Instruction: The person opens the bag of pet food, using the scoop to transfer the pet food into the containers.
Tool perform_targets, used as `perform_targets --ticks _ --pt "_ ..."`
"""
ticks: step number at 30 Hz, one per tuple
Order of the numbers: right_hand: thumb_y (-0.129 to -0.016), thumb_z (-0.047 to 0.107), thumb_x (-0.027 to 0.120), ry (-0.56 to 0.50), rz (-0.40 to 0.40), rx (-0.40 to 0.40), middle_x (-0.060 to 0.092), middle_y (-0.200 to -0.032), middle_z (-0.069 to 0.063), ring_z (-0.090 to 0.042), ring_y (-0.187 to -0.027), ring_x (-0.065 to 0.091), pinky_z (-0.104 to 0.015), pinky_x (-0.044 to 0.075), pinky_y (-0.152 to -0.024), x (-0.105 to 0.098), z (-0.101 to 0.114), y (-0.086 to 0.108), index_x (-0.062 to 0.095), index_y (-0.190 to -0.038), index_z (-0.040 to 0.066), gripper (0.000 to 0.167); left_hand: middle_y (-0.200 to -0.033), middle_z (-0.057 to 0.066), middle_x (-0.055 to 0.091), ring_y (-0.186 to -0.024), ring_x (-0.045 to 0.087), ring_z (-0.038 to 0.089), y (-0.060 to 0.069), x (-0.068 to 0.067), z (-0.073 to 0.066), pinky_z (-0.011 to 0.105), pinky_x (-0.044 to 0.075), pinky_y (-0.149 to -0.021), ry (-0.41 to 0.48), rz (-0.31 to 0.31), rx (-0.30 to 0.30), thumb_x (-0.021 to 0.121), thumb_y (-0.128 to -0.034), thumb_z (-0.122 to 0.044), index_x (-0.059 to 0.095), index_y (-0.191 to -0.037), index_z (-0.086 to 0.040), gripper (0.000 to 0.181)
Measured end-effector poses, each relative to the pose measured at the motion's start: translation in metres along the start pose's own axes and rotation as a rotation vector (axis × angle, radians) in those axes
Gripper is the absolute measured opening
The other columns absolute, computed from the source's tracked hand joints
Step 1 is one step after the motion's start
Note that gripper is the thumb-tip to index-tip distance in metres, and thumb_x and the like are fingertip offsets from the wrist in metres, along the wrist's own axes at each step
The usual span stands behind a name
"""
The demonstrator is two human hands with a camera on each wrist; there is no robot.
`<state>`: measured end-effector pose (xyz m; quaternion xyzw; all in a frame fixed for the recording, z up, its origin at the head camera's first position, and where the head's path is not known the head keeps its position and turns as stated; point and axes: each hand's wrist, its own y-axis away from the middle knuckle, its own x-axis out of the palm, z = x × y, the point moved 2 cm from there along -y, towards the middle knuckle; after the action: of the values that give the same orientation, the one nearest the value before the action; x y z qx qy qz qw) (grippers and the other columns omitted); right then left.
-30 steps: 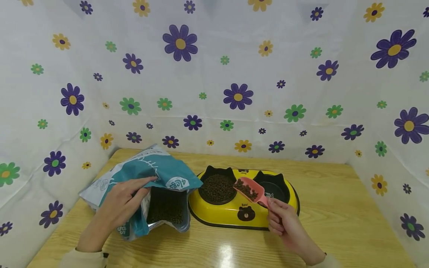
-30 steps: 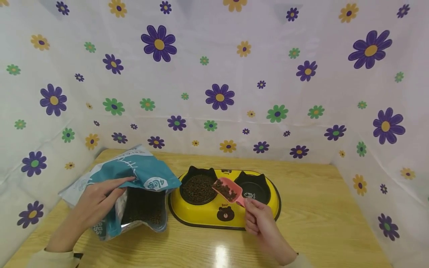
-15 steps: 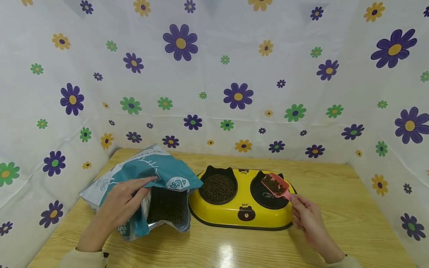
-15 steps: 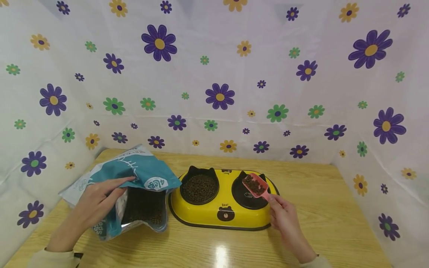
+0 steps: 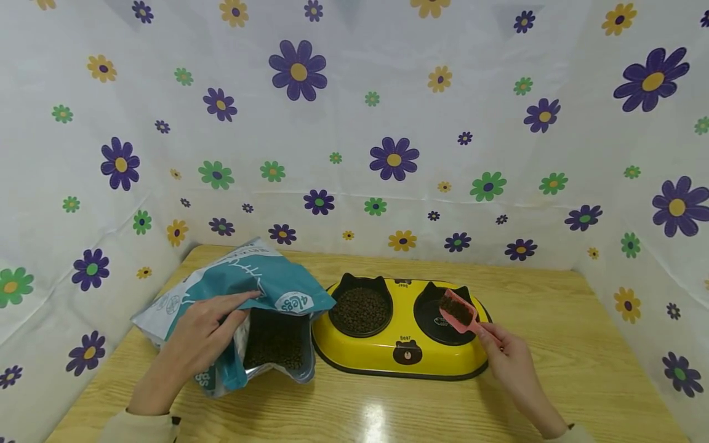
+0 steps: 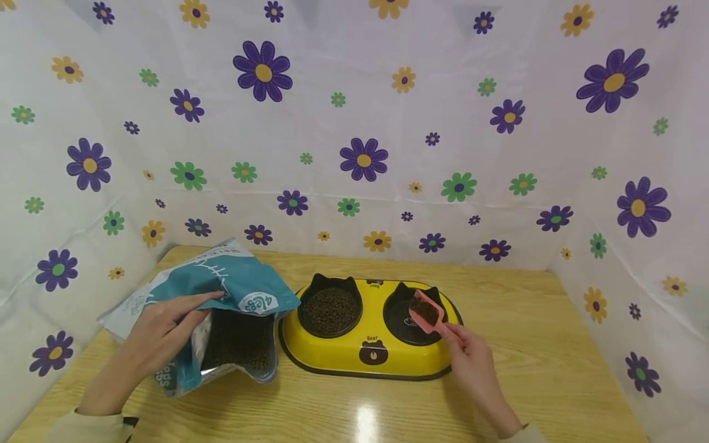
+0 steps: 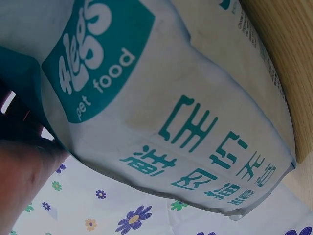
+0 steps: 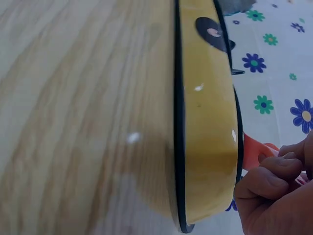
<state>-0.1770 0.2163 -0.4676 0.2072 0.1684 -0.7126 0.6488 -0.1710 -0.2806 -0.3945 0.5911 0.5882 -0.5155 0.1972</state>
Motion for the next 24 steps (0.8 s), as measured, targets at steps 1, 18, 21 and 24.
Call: perform_targets --ticks 1,18,21,24 --pt "-0.109 0.024 0.052 0.050 -0.018 -0.041 0.073 -0.094 -0.017 -0.008 -0.056 0.045 -0.023 0.042 -0.055 0.0009 0.0002 0.0010 0.062 -0.136 -0.004 0.040 -0.135 0.005 0.069 -0.112 0.068 0.026 0.0000 0.0000 0.0001 0.050 0.054 -0.089 0.007 0.003 -0.003 0.046 -0.1092 -0.022 0.065 -0.140 -0.024 0.037" --pt "-0.088 -0.004 0.074 0.444 -0.266 -0.675 0.067 -0.075 -0.002 0.003 -0.058 0.039 -0.019 0.038 -0.052 0.0082 0.0004 0.0066 0.075 -0.106 -0.002 0.018 -0.135 0.006 0.069 -0.113 0.068 0.028 -0.0004 0.0006 0.0010 0.053 0.054 -0.091 0.001 -0.002 -0.001 0.046 -0.1089 -0.022 0.066 -0.140 -0.023 0.037" --pt "-0.085 -0.001 0.079 0.555 -0.289 -0.733 0.061 -0.073 0.002 0.002 -0.057 0.035 -0.018 0.034 -0.050 0.0076 0.0018 0.0081 0.074 -0.106 0.001 0.022 -0.135 0.006 0.070 -0.109 0.068 0.026 -0.0005 0.0015 0.0015 0.049 0.054 -0.088 0.002 -0.003 0.000 0.046 -0.1090 -0.022 0.066 -0.140 -0.022 0.037" --pt "-0.084 0.001 0.080 0.625 -0.296 -0.763 0.051 -0.069 0.004 0.002 -0.055 0.024 -0.016 0.026 -0.048 0.0074 0.0035 0.0106 0.073 -0.106 0.004 0.024 -0.134 0.004 0.070 -0.099 0.065 0.018 -0.0005 0.0019 0.0014 0.039 0.051 -0.080 -0.011 -0.008 0.008 0.046 -0.1089 -0.021 0.067 -0.139 -0.022 0.036"
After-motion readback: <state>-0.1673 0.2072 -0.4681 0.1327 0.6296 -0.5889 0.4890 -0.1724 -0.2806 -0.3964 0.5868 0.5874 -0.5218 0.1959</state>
